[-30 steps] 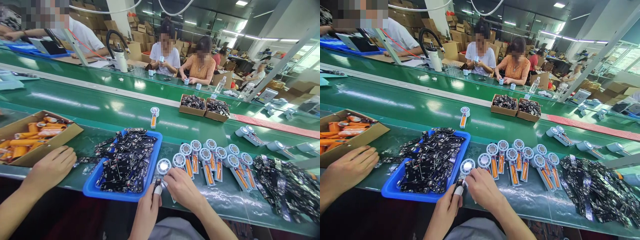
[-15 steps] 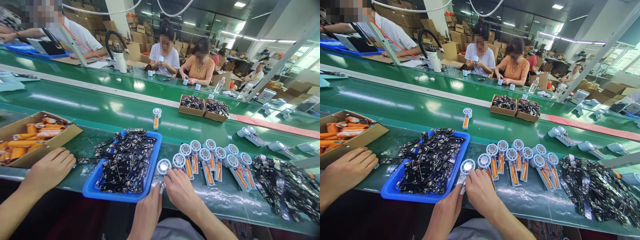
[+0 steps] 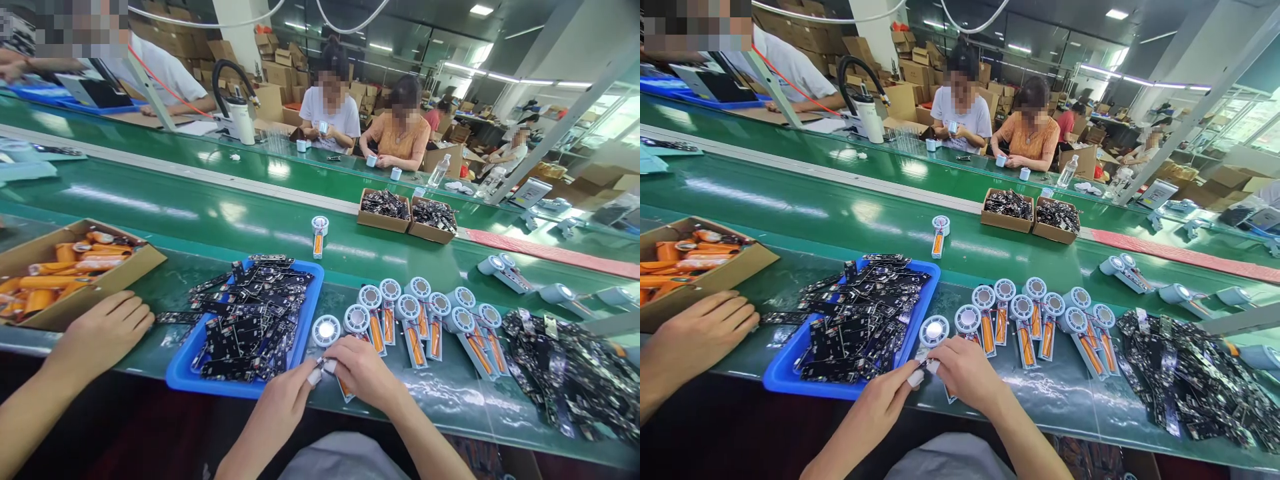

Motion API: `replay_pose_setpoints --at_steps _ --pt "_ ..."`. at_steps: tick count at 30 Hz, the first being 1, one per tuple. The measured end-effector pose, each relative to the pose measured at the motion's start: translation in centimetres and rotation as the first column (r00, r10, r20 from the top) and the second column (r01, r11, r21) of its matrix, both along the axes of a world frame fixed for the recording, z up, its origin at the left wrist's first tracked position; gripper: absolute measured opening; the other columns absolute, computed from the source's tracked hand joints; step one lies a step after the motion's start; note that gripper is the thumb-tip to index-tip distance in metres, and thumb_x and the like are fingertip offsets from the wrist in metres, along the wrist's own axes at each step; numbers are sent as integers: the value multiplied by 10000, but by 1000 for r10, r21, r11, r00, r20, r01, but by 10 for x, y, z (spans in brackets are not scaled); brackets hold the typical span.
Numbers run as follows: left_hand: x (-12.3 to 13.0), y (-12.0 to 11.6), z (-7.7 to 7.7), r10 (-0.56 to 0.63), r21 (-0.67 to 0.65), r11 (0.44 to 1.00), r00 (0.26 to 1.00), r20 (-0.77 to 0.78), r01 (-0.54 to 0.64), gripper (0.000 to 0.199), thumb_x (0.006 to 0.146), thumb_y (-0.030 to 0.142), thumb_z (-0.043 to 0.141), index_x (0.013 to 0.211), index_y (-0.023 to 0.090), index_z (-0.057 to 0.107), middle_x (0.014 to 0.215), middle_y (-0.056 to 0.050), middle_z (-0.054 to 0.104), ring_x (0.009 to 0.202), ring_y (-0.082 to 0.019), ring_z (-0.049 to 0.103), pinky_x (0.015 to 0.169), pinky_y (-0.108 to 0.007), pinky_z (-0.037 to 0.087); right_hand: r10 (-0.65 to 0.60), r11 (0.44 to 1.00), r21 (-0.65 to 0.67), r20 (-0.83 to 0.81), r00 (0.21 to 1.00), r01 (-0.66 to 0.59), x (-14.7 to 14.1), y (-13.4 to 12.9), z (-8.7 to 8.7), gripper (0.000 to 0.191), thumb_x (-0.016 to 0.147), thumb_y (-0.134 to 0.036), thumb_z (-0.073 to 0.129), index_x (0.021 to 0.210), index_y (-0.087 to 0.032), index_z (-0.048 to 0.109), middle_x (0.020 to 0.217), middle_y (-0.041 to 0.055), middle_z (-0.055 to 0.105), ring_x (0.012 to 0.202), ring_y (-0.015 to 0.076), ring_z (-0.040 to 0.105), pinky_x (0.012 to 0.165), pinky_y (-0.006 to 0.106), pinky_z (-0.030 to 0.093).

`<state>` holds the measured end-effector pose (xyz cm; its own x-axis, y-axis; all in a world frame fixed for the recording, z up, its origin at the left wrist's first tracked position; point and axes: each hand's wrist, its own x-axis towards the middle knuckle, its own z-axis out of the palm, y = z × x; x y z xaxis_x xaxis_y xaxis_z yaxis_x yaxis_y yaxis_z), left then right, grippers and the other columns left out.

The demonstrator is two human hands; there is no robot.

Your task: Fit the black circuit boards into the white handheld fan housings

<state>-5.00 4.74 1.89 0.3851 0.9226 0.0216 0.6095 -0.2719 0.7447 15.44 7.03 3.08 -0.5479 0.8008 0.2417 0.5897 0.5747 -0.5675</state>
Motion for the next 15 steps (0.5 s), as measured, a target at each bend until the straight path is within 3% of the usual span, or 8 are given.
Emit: replay_pose_setpoints --at_steps 3,5,7,9,12,15 --pt "-1 -7 -8 173 -5 985 984 29 -173 387 961 350 348 1047 236 708 864 -81 791 729 -248 748 624 -305 548 -148 981 -138 -96 984 134 11 -8 18 258 955 -117 548 1184 -212 621 1106 72 719 971 203 681 857 318 544" --pt "-1 -13 -16 286 -58 957 957 45 -283 407 942 400 365 1113 208 680 814 -80 785 694 -261 746 629 -333 569 -251 954 -181 -38 967 241 20 -16 30 285 962 -112 520 1212 -212 612 1123 82 722 979 219 690 858 336 549" --pt "0 -17 -23 348 -150 930 936 60 -336 429 936 428 377 1172 189 645 735 -52 759 612 -248 718 624 -344 576 -259 941 -197 97 961 274 25 -25 36 335 952 -82 495 1242 -201 613 1137 101 728 1011 256 699 855 364 554" --pt "3 -20 -26 383 -220 908 919 95 -356 429 935 437 388 1203 192 617 766 -44 757 591 -232 704 637 -343 579 -194 944 -229 194 962 237 24 -32 36 390 939 -75 510 1300 -197 595 1147 103 736 1016 278 711 836 372 562" --pt "8 -23 -22 417 -259 893 893 168 -369 420 922 428 404 1239 213 578 910 -59 775 638 -220 711 680 -342 573 -155 949 -242 204 967 203 15 -35 25 438 931 -86 552 1352 -206 569 1130 80 754 974 259 733 796 331 569" --pt "15 -26 -9 461 -255 875 867 188 -410 426 926 435 394 1261 239 568 830 -23 760 622 -218 687 693 -343 544 -204 969 -101 175 963 223 9 -31 12 402 936 -52 522 1293 -212 613 1092 66 772 928 228 742 762 289 561"
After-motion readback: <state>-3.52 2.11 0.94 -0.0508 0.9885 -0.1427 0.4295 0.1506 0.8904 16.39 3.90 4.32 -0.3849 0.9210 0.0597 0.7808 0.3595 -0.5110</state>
